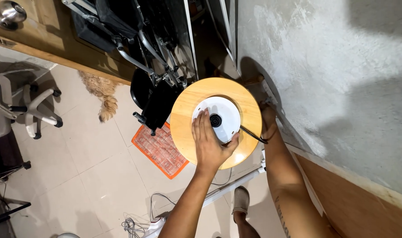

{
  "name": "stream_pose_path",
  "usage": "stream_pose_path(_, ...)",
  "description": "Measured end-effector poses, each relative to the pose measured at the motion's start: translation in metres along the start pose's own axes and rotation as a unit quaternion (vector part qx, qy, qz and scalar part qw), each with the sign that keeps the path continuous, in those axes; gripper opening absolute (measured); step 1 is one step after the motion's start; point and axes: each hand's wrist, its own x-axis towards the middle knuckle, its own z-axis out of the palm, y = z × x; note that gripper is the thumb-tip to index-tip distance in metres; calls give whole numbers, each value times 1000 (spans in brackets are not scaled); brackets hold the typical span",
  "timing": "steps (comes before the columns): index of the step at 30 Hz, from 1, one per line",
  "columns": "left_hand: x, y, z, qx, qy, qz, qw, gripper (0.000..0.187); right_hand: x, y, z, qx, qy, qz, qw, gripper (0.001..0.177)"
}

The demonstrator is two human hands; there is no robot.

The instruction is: Assembling and preparing a handheld vacuum cleaner for use.

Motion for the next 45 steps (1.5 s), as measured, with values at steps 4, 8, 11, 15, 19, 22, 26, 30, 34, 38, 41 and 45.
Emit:
stream_pose_path(4, 0, 0, 0, 1, 1, 1, 1000, 101, -28, -22, 51, -14, 30, 15, 999, 21)
stream_pose_path(8, -1, -1, 0, 2, -1, -2, 1000, 101, -37, -34, 74, -54, 71, 21, 996, 28)
stream_pose_path(11, -1, -2, 1, 5, -1, -3, 1000, 101, -35, -36, 71, -67, 100, 16, 993, 25)
stream_pose_path(15, -2, 0, 1, 10, -2, -5, 1000, 102, -37, -26, 73, -95, 106, 25, 989, 25)
stream_pose_path(19, 0, 2, 4, 5, 10, -10, 1000, 102, -31, -45, 72, -139, 103, 25, 985, 25)
stream_pose_path(22, -1, -1, 0, 10, 7, -8, 1000, 101, -30, -35, 72, -159, 101, 40, 981, 25)
stream_pose_path(26, -1, -3, 2, 5, 7, -2, 1000, 100, -32, -38, 77, -194, 101, 53, 974, 25)
stream_pose_path(30, -2, -5, 3, 5, 6, 1, 1000, 100, -47, -45, 96, -233, 103, 64, 965, 25)
stream_pose_path(34, 0, -5, 1, -3, 4, -1, 1000, 100, -33, -50, 100, -268, 104, 70, 955, 25)
stream_pose_path(38, -1, -8, -2, -5, 7, -11, 1000, 100, -20, -45, 92, -300, 104, 79, 945, 26)
stream_pose_path(41, 0, -8, -1, -6, 9, -13, 1000, 99, -14, -47, 84, -323, 109, 81, 937, 26)
stream_pose_path(45, 0, -7, -1, 0, 12, -8, 1000, 100, -12, -38, 79, -348, 111, 88, 927, 26)
